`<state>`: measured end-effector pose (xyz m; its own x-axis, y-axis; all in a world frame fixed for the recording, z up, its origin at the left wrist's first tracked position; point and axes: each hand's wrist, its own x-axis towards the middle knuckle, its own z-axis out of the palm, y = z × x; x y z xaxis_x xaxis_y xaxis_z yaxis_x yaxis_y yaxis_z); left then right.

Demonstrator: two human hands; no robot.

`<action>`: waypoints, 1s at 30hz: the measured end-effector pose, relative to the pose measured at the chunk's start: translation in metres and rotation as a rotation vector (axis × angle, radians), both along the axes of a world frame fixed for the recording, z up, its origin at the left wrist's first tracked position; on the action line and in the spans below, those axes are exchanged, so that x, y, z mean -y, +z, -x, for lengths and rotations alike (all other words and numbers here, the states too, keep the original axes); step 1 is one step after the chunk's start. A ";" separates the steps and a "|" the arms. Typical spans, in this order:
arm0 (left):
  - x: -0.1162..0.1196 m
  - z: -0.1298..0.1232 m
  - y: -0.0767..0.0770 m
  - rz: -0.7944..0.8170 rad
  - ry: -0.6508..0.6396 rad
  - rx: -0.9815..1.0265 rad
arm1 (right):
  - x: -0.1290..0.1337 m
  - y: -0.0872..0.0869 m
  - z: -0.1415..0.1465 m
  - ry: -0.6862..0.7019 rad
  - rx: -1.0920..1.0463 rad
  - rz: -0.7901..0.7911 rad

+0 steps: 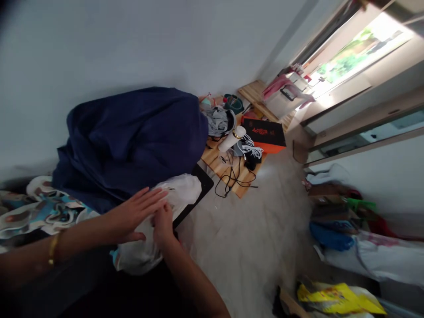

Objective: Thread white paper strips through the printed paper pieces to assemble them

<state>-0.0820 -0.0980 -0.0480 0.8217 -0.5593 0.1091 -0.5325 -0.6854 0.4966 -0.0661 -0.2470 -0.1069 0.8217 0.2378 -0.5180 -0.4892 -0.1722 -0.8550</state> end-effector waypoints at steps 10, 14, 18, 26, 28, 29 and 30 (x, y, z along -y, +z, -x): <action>-0.004 0.037 -0.104 -0.006 0.074 -0.164 | 0.042 -0.004 0.023 0.254 -0.123 0.167; -0.019 0.056 -0.117 -0.068 0.117 -0.167 | 0.097 -0.015 0.001 0.230 0.104 0.442; -0.026 0.063 -0.130 -0.103 0.180 -0.161 | 0.123 -0.057 -0.056 0.236 0.290 0.742; -0.019 0.063 -0.165 -0.216 0.202 -0.085 | 0.083 -0.139 -0.117 0.506 0.401 1.006; -0.019 0.063 -0.171 -0.254 0.204 -0.089 | 0.081 -0.143 -0.116 0.543 0.413 1.048; -0.019 0.063 -0.172 -0.266 0.194 -0.107 | 0.081 -0.144 -0.115 0.561 0.420 1.062; -0.020 0.061 -0.173 -0.269 0.156 -0.136 | 0.081 -0.145 -0.114 0.577 0.424 1.072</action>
<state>-0.1434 -0.0777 -0.2211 0.8968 -0.4193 -0.1414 -0.3520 -0.8696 0.3463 0.0475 -0.3284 -0.2514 0.8864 0.2414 -0.3949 0.1597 -0.9603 -0.2285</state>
